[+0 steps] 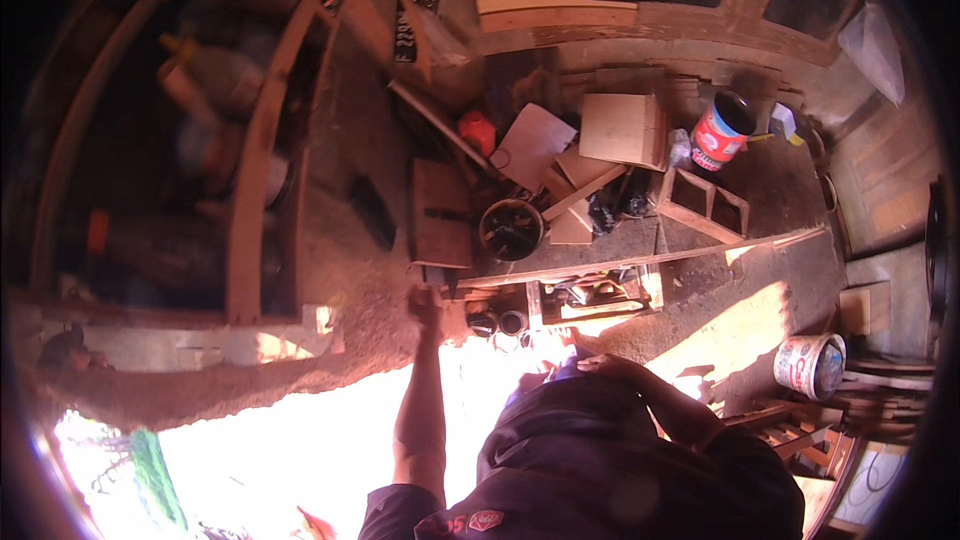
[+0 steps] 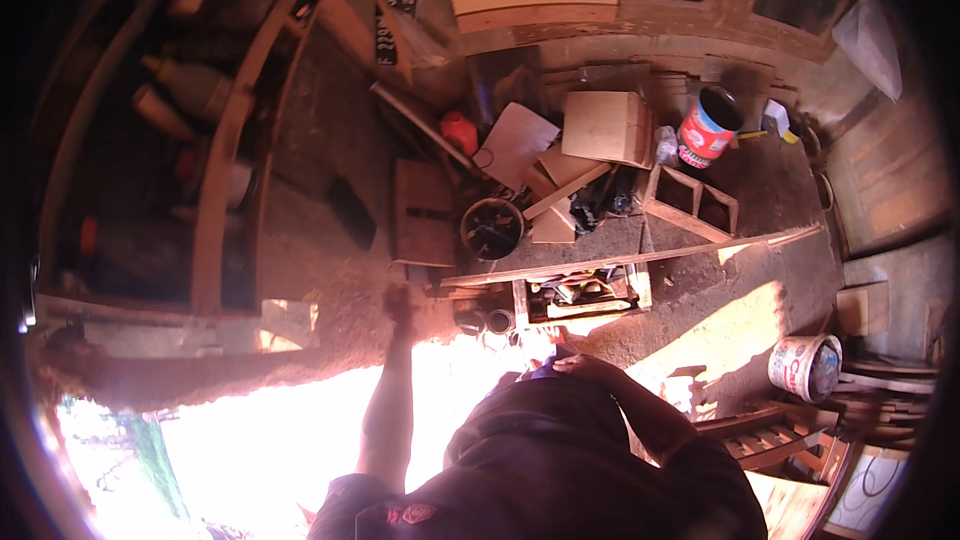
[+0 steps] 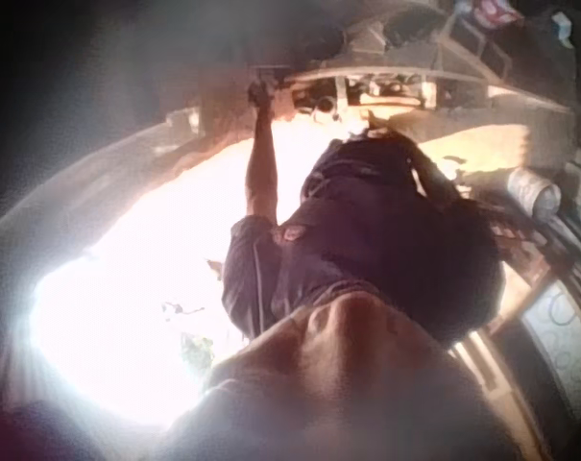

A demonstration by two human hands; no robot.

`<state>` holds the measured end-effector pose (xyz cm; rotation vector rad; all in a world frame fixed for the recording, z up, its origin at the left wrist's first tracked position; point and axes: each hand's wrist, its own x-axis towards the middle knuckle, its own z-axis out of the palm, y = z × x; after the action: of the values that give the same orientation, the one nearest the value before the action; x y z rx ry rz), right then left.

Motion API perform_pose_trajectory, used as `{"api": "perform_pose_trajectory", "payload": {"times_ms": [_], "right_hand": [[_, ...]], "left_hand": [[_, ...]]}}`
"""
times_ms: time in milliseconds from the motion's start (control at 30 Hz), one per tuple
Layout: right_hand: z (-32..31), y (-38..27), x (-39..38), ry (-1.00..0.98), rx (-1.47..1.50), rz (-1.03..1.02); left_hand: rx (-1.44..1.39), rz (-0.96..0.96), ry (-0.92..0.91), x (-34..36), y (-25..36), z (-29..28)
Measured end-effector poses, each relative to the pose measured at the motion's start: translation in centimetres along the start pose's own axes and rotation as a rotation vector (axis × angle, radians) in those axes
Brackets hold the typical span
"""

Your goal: The person sits on the ground and uses a hand saw to cut wooden planks. They measure the wood with a tape measure and mark it with a pencil before sawing through the planks.

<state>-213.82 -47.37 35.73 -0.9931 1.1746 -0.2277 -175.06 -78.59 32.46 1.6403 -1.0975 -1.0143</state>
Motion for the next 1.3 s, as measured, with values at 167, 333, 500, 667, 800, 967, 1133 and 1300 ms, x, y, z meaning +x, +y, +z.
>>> {"api": "perform_pose_trajectory", "payload": {"times_ms": [167, 333, 500, 667, 800, 967, 1133, 1300], "right_hand": [[3.6, 3.0, 1.0, -0.044, -0.01, -0.128], [4.9, 4.2, 2.4, -0.086, -0.239, -0.086], [5.4, 3.4, 3.3, -0.185, -0.532, -0.26], [4.1, -0.3, 5.0, 0.124, -0.636, -0.291], [-1.3, -5.1, 10.1, 0.366, -0.703, -0.234], [-8.3, -10.5, 18.8, 0.77, -0.647, -0.385], [-12.4, -15.4, 22.8, 0.791, -0.809, -0.243], [-13.3, -17.1, 24.1, 0.651, -0.816, -0.179]], "left_hand": [[0.288, 0.029, -0.476, -17.3, -6.5, -5.0], [-0.218, -0.96, -0.986, -31.5, -4.4, -11.5], [-0.197, -0.941, -0.956, -33.7, -3.2, -13.2], [-0.175, -0.889, -0.892, -34.4, -3.7, -13.6], [-0.153, -0.865, -0.804, -36.6, -3.1, -14.0], [-0.111, -0.844, -0.677, -40.7, -0.9, -14.2], [-0.034, -0.77, -0.598, -44.8, 2.6, -13.6], [0.065, -0.663, -0.559, -47.4, 5.2, -12.5]]}}
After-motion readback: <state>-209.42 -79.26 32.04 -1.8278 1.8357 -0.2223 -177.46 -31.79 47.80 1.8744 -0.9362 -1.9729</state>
